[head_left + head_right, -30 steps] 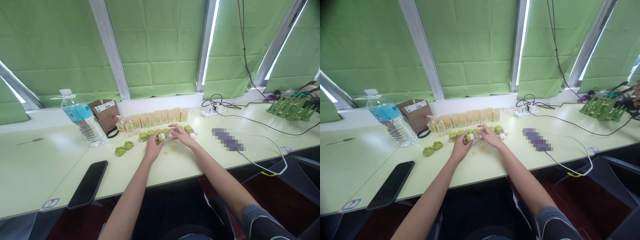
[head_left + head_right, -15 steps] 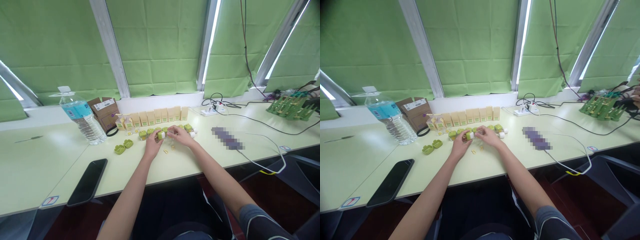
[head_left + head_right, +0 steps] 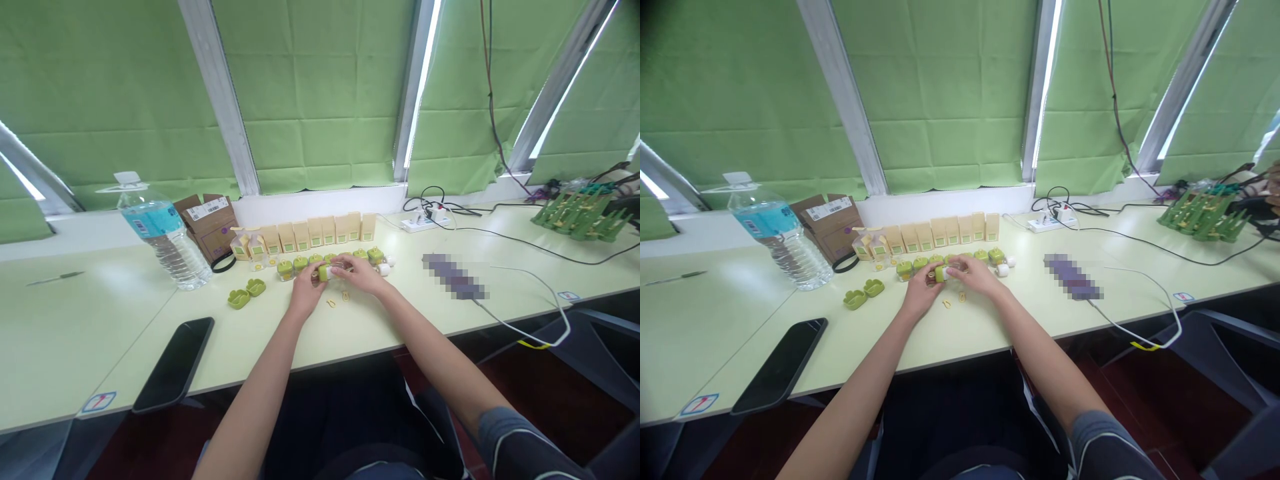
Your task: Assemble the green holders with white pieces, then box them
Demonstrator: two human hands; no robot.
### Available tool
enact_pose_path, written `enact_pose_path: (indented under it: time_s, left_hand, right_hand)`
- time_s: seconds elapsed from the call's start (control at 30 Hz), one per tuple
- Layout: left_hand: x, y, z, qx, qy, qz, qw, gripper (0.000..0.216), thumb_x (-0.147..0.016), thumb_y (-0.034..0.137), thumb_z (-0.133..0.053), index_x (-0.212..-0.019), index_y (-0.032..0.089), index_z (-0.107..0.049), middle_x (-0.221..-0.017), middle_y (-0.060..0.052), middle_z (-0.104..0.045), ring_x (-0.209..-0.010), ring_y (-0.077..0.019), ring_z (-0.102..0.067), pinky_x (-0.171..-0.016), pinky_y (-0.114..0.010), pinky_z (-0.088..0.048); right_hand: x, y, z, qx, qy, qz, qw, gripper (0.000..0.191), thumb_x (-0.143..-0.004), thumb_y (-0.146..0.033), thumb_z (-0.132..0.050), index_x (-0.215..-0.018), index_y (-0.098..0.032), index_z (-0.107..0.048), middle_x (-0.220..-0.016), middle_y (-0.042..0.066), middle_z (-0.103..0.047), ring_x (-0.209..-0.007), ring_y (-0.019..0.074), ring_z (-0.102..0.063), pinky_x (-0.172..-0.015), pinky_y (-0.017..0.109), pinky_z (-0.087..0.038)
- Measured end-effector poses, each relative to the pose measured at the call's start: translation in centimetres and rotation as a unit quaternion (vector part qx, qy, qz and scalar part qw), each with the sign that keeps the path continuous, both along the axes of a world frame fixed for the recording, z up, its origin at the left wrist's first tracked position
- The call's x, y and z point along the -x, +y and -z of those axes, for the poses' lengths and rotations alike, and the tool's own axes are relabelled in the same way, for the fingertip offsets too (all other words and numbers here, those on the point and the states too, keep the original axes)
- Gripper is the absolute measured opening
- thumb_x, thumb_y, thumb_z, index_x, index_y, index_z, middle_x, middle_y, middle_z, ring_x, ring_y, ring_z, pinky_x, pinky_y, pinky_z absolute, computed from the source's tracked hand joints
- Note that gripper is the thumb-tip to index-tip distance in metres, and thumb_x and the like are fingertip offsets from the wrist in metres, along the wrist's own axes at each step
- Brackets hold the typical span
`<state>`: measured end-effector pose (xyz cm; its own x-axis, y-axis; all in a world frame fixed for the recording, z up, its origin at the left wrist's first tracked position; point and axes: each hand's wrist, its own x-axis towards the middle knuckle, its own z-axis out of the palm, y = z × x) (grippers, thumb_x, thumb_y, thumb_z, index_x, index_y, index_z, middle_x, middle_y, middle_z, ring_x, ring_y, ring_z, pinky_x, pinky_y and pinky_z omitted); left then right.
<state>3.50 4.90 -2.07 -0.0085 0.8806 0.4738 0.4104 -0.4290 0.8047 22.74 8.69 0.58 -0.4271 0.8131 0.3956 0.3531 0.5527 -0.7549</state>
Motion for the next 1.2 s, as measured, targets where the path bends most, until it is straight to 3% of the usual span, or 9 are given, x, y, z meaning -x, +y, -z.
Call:
enact_pose_path:
  time_s: [0.47, 0.7, 0.9, 1.2]
  left_hand:
    - [-0.1, -0.2, -0.1, -0.012, 0.039, 0.002, 0.999, 0.053, -0.072, 0.0, -0.064, -0.12, 0.022, -0.069, -0.116, -0.009, -0.068, -0.096, -0.02, -0.068, -0.087, -0.037, -0.06]
    - [-0.1, -0.3, -0.1, -0.023, 0.058, -0.01, 0.998, 0.053, -0.072, 0.0, -0.065, -0.12, 0.022, -0.07, -0.113, -0.007, -0.064, -0.079, -0.0143, -0.066, -0.079, -0.034, -0.061]
    - [0.0, 0.0, 0.2, -0.033, 0.04, 0.008, 0.999, 0.052, -0.073, 0.0, -0.06, -0.119, 0.022, -0.069, -0.116, -0.007, -0.063, -0.081, -0.0129, -0.067, -0.081, -0.033, -0.062]
    - [-0.8, -1.8, -1.3, -0.027, 0.053, 0.037, 0.998, 0.058, -0.076, 0.015, -0.07, -0.132, 0.026, -0.06, -0.126, -0.008, -0.065, -0.087, -0.0167, -0.067, -0.086, -0.036, -0.06]
  right_hand:
    - [0.2, -0.3, -0.1, 0.01, -0.009, -0.023, 1.0, 0.034, -0.092, -0.044, -0.066, -0.119, -0.024, -0.07, -0.117, 0.007, -0.073, -0.097, 0.0222, -0.07, -0.088, 0.038, -0.053]
    - [0.2, -0.1, 0.2, 0.015, -0.005, -0.029, 0.999, 0.039, -0.092, -0.047, -0.065, -0.122, -0.022, -0.067, -0.12, 0.009, -0.072, -0.1, 0.0225, -0.069, -0.09, 0.038, -0.053]
    - [0.2, -0.2, 0.1, 0.018, -0.004, -0.034, 0.999, 0.038, -0.093, -0.045, -0.064, -0.122, -0.022, -0.066, -0.12, 0.008, -0.072, -0.097, 0.0215, -0.069, -0.086, 0.036, -0.053]
    - [0.2, -0.4, -0.2, 0.033, 0.014, -0.022, 0.999, 0.038, -0.091, -0.048, -0.066, -0.119, -0.021, -0.068, -0.105, 0.008, -0.074, -0.088, 0.0212, -0.069, -0.079, 0.034, -0.053]
